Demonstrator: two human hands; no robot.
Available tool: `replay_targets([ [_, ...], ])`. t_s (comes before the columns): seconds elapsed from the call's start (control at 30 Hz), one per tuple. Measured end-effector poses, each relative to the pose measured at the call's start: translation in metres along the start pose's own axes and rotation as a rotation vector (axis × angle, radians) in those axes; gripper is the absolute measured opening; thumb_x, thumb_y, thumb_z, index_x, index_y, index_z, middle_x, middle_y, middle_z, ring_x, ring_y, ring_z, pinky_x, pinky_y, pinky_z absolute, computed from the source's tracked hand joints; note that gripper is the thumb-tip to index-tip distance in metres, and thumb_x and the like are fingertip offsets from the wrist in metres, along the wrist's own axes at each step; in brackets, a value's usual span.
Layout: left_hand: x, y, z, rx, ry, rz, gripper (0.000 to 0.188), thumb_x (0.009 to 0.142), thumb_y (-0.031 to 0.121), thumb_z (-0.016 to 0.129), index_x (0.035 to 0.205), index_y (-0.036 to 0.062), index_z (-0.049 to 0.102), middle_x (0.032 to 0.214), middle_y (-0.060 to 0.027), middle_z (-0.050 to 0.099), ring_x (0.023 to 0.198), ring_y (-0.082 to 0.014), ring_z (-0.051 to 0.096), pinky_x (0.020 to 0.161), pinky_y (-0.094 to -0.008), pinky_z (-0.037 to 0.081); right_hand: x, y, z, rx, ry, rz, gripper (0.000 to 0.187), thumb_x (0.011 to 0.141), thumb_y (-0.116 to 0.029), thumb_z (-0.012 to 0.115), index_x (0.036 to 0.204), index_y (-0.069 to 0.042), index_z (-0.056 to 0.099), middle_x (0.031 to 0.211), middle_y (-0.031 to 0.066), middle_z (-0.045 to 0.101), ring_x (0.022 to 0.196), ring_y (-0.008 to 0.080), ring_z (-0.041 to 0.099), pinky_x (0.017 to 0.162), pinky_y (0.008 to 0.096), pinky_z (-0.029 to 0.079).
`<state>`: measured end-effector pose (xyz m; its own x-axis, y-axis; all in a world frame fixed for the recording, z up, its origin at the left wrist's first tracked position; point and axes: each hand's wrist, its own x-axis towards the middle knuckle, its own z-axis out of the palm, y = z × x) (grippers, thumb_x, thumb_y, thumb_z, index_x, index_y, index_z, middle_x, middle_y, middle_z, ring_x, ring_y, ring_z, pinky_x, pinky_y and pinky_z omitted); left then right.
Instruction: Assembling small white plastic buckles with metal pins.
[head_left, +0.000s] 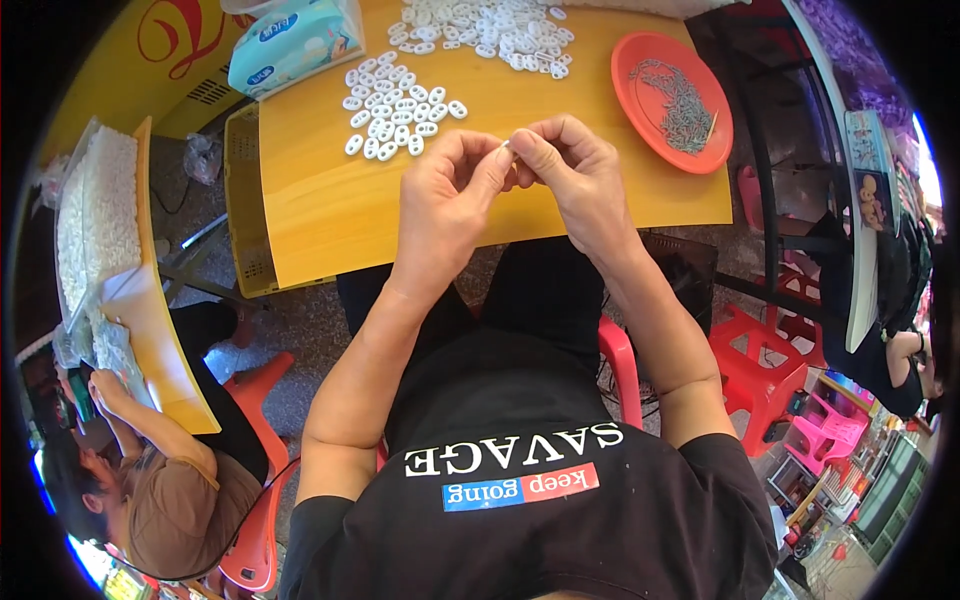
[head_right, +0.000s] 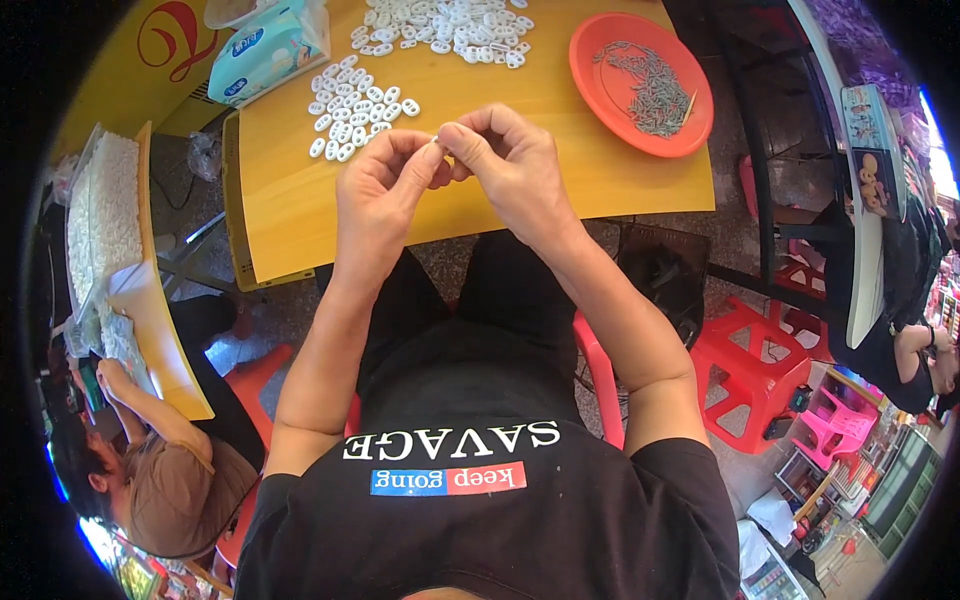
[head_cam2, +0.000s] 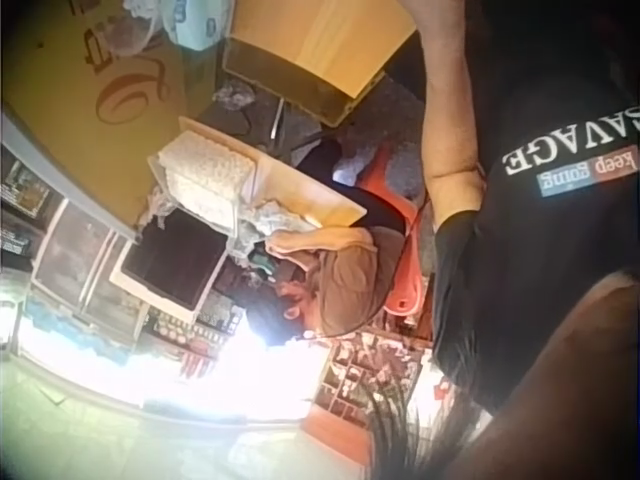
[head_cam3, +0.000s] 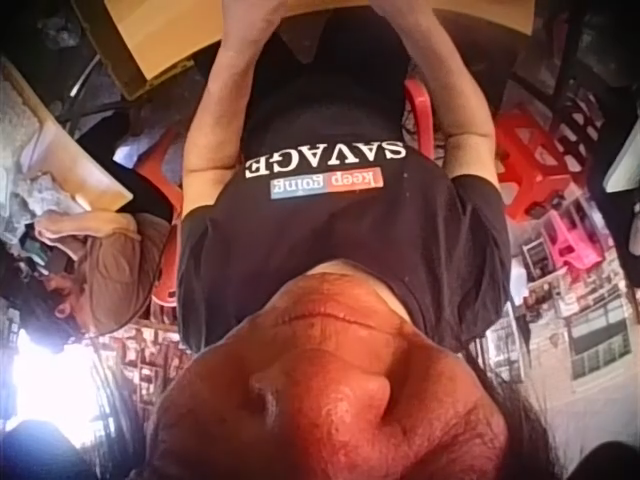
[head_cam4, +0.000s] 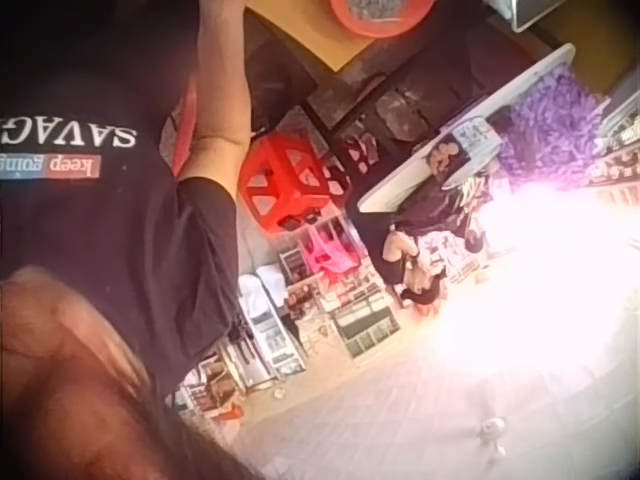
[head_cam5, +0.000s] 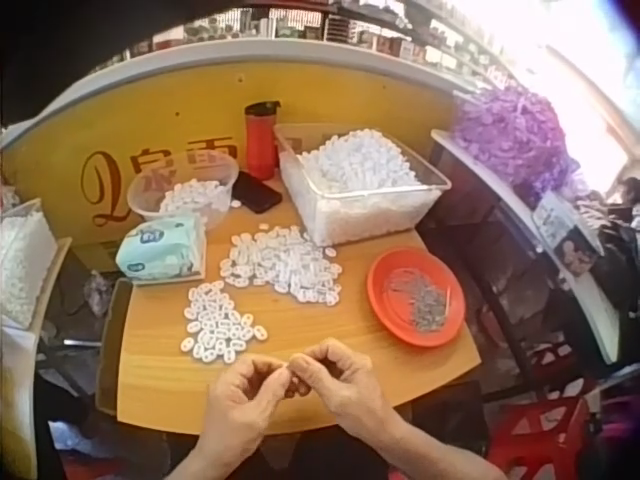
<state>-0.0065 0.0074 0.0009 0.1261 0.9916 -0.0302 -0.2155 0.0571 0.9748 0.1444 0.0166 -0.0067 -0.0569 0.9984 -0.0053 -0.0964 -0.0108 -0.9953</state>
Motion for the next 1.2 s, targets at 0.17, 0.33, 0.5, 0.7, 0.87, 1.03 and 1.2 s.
replay_targets([
  [0.17,0.003,-0.002,-0.005,-0.157,0.001,-0.093,0.015,0.095,0.012,0.062,0.099,-0.0027,0.061,0.085,-0.0067,0.066,0.078,-0.0112,0.063,0.073,-0.0253,0.051,0.001,-0.006,0.003,0.107,0.014,0.053,0.020,0.094,-0.017,0.065,0.094,0.003,0.064,0.080,0.0039,0.065,0.072,0.0085,0.061,0.067,0.0229,0.053],
  [0.33,0.001,0.002,-0.007,-0.186,-0.011,-0.130,0.017,0.095,0.015,0.063,0.099,-0.0015,0.061,0.083,-0.0059,0.064,0.079,-0.0114,0.062,0.073,-0.0255,0.050,0.000,-0.014,-0.006,-0.017,-0.071,-0.021,0.020,0.095,-0.014,0.064,0.099,0.005,0.065,0.084,0.0053,0.066,0.074,0.0094,0.062,0.068,0.0234,0.053],
  [0.5,-0.002,0.005,-0.008,-0.146,-0.040,-0.108,0.018,0.095,0.016,0.063,0.098,-0.0011,0.062,0.083,-0.0052,0.064,0.078,-0.0109,0.062,0.073,-0.0252,0.050,-0.003,-0.019,-0.008,-0.122,-0.077,-0.093,0.015,0.093,-0.009,0.065,0.097,0.005,0.064,0.087,0.0059,0.067,0.074,0.0102,0.063,0.067,0.0236,0.053],
  [0.7,-0.005,0.009,-0.007,-0.094,-0.048,-0.074,0.018,0.094,0.016,0.064,0.096,-0.0016,0.062,0.083,-0.0044,0.065,0.077,-0.0097,0.062,0.073,-0.0238,0.051,-0.003,-0.022,-0.014,-0.235,-0.125,-0.193,0.011,0.091,-0.007,0.066,0.094,0.003,0.065,0.088,0.0068,0.067,0.074,0.0104,0.063,0.065,0.0231,0.053],
  [0.87,-0.008,0.013,-0.004,-0.029,-0.036,-0.009,0.016,0.094,0.013,0.065,0.095,-0.0027,0.062,0.083,-0.0047,0.066,0.078,-0.0096,0.064,0.072,-0.0235,0.052,-0.007,-0.026,-0.013,-0.163,-0.171,-0.083,0.010,0.094,-0.005,0.061,0.097,0.005,0.063,0.091,0.0069,0.063,0.078,0.0125,0.063,0.072,0.0240,0.053],
  [1.03,-0.005,0.011,-0.007,0.100,-0.046,0.028,0.014,0.094,0.011,0.064,0.095,-0.0033,0.061,0.085,-0.0057,0.067,0.081,-0.0115,0.067,0.073,-0.0239,0.052,-0.005,-0.018,-0.011,-0.103,-0.147,-0.041,0.013,0.092,-0.009,0.066,0.094,0.004,0.065,0.085,0.0055,0.067,0.075,0.0108,0.065,0.069,0.0240,0.054],
  [1.2,0.000,-0.006,-0.011,0.038,-0.057,-0.028,0.014,0.094,0.011,0.063,0.095,-0.0035,0.061,0.085,-0.0058,0.067,0.080,-0.0110,0.066,0.073,-0.0244,0.052,-0.006,0.001,-0.010,-0.069,-0.110,0.025,0.015,0.093,-0.010,0.065,0.098,0.004,0.064,0.086,0.0058,0.067,0.078,0.0119,0.066,0.072,0.0242,0.055],
])
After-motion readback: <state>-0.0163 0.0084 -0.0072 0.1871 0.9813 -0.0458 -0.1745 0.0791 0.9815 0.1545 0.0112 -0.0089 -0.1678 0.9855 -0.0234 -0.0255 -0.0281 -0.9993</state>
